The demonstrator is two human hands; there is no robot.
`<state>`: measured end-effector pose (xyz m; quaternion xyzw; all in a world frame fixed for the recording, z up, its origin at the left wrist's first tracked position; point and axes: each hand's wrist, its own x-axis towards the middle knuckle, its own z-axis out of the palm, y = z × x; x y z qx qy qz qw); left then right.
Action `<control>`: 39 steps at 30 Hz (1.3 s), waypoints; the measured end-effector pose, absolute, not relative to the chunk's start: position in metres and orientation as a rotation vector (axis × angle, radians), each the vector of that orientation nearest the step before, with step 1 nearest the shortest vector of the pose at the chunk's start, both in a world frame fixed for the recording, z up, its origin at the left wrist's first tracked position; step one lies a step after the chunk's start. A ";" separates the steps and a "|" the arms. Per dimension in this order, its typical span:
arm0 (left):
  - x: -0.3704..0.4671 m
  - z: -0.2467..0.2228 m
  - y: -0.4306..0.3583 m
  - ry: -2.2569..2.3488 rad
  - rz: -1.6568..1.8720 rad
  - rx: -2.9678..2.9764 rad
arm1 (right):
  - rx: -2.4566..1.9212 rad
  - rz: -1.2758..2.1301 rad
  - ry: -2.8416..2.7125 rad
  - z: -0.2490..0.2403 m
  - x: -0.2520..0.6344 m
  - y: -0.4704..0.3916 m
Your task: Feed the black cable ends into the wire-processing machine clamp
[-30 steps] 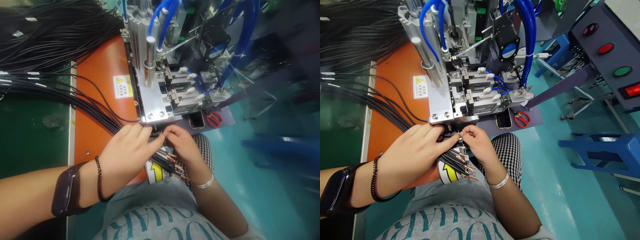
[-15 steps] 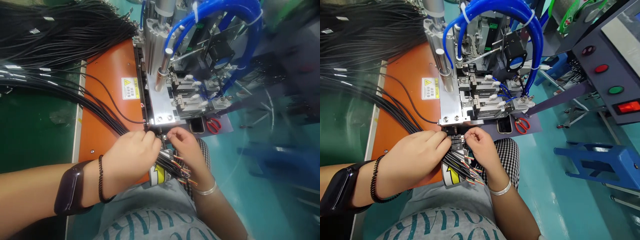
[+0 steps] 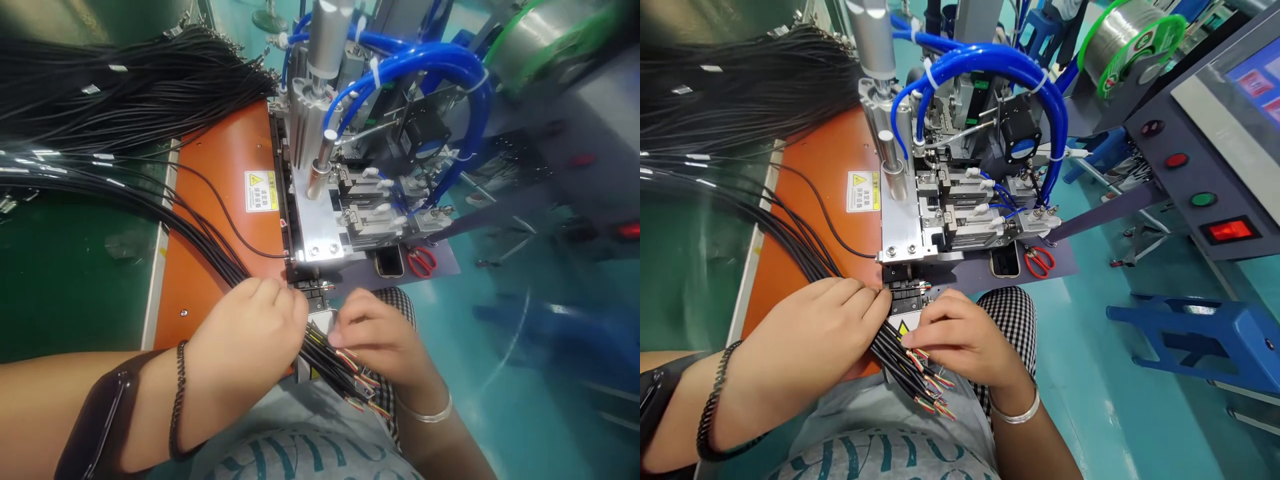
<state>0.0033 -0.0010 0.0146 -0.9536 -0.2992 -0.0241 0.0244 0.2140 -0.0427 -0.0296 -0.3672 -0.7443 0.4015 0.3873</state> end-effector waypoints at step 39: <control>0.000 0.000 0.016 -0.847 -0.471 -2.935 | -1.509 0.526 -1.484 -0.030 0.172 -0.044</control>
